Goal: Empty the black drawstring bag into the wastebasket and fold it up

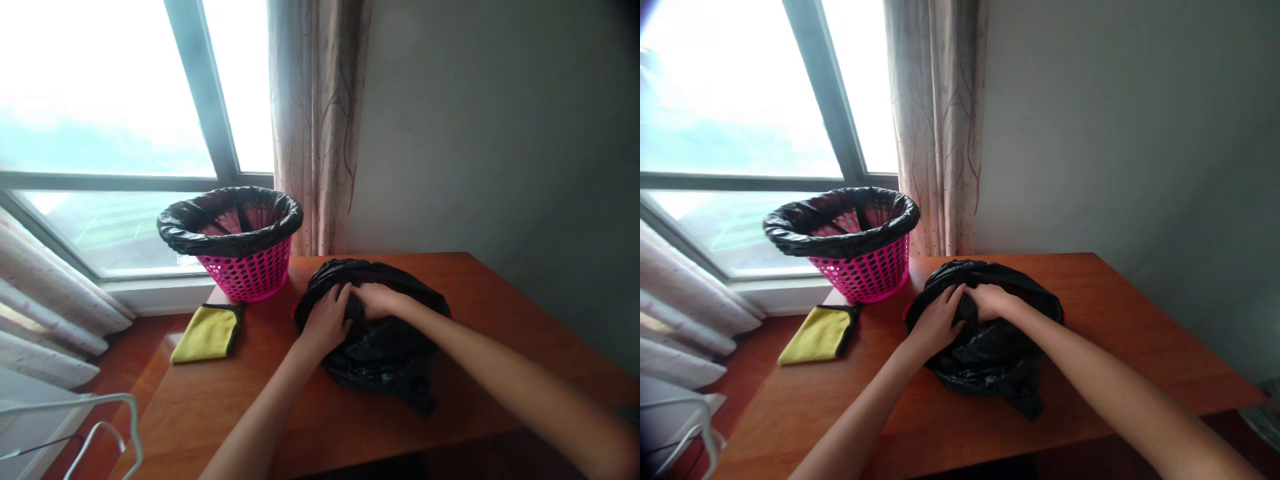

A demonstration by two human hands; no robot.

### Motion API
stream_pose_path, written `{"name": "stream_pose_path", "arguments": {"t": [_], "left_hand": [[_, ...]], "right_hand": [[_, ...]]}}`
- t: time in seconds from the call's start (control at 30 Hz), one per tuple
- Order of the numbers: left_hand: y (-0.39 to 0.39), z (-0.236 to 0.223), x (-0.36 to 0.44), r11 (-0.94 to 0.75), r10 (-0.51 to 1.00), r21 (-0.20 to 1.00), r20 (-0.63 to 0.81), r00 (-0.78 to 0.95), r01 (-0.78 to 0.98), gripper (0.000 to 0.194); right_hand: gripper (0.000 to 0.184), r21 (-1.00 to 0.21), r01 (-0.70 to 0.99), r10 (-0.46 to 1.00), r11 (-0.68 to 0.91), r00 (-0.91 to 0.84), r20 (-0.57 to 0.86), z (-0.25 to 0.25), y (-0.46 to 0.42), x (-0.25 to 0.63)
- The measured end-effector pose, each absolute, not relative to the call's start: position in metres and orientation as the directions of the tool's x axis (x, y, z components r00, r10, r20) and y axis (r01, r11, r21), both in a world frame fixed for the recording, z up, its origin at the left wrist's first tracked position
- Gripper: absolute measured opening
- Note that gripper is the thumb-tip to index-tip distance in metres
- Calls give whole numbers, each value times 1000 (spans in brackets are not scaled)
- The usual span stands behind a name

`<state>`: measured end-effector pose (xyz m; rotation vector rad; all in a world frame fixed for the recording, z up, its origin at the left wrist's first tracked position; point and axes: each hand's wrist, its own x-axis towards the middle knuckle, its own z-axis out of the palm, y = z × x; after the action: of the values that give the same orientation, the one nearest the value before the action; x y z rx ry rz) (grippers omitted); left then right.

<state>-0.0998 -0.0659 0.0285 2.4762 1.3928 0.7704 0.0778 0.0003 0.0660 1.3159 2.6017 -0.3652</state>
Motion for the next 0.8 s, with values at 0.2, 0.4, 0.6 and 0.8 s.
{"name": "stream_pose_path", "arguments": {"t": [0.2, 0.4, 0.6, 0.8], "left_hand": [[-65, 22, -105, -546, 835, 515, 395, 382, 661, 86], [-66, 13, -117, -559, 828, 576, 425, 365, 597, 76], [-65, 7, -117, -552, 832, 568, 425, 357, 611, 73], [-64, 4, -115, -555, 831, 620, 395, 391, 555, 78]], "right_hand": [[42, -84, 865, 849, 495, -502, -165, 64, -24, 80], [28, -90, 881, 879, 464, -470, -79, 59, -43, 84], [48, -98, 880, 871, 464, -473, -133, 62, -41, 90], [108, -110, 855, 808, 508, -516, -283, 57, -37, 86]]}}
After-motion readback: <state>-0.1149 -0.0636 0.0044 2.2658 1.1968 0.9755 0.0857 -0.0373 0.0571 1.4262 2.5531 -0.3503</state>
